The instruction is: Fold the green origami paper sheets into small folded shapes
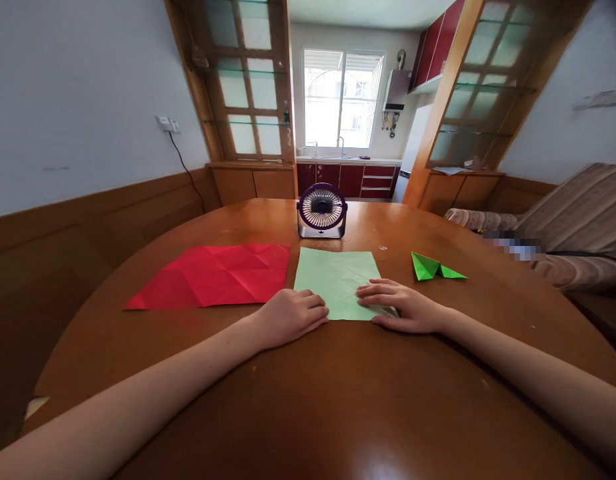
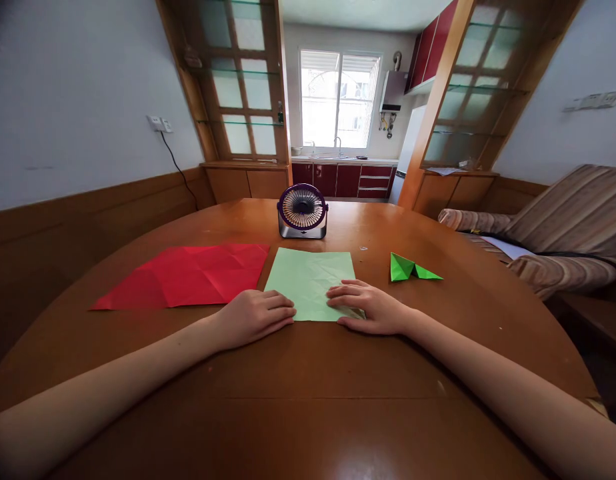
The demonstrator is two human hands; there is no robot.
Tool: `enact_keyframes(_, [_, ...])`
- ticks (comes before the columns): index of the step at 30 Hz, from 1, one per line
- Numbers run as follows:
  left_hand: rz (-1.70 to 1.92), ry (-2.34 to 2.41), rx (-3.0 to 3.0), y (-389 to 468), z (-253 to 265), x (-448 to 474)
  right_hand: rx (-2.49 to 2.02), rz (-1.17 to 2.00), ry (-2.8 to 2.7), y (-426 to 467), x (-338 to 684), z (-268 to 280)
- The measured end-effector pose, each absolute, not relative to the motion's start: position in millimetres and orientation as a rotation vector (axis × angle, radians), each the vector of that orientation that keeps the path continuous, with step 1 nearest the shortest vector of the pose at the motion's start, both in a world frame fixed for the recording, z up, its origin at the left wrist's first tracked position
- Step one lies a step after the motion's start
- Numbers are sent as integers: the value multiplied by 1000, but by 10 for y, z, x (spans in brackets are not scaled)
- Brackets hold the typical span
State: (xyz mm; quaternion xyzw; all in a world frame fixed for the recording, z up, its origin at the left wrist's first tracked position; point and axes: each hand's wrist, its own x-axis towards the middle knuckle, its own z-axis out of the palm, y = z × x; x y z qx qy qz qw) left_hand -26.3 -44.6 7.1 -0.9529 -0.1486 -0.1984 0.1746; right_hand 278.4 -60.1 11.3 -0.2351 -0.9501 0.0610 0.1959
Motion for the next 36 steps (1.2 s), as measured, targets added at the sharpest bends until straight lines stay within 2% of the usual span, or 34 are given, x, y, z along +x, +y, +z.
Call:
enact_keyframes(6, [-584, -367, -2636, -455, 39, -238, -635, -7, -2683, -630, 2745, 83])
enact_keyframes(18, [-304, -350, -2502, -505, 59, -173, -610, 125, -2687, -626, 2748, 133])
enact_keyframes(30, [-657, -527, -2626, -429, -16, -205, -496, 184, -2699, -587, 2822, 121])
enact_keyframes(36, [-596, -455, -2689, -461, 18, -215, -565, 460, -2567, -556, 2879, 151])
